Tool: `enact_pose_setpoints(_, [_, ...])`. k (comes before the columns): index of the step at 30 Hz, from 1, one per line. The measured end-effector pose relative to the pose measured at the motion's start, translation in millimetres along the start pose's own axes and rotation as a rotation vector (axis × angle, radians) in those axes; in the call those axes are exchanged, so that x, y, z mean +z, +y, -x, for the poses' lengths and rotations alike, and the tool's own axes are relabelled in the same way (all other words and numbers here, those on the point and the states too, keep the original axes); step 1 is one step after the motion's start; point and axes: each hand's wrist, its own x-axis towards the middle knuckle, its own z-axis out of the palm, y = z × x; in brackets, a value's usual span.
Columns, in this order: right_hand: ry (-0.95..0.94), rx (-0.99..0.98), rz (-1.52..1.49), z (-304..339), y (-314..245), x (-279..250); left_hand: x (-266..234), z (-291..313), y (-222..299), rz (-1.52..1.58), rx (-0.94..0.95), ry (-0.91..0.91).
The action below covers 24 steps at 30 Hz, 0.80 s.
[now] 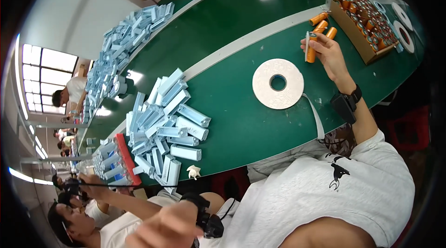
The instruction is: The person pulls adhesive tape from a roll, applies it to a battery, and fits the battery into a plastic fan housing. This process is repeated multiple times to assemble the units.
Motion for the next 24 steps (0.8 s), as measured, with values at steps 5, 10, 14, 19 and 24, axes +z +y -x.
enact_pose_setpoints(5, [-0.053,-0.038,-0.024,-3,11,-25,-34,95,-49,-0.444,-0.760,0.210])
enact_pose_setpoints(10, [-0.201,-0.016,-0.068,-15,22,-27,-27,169,-103,-0.879,-1.008,-0.302])
enact_pose_setpoints(14, [-0.151,-0.015,-0.033,-14,25,-20,-27,171,-102,-0.901,-0.997,-0.346])
enact_pose_setpoints(19, [-0.122,-0.030,-0.066,-5,9,-20,-18,166,-112,-0.902,-1.025,-0.403])
enact_pose_setpoints(24, [-0.019,-0.044,-0.132,-4,2,-17,-11,163,-109,-0.937,-1.060,-0.443])
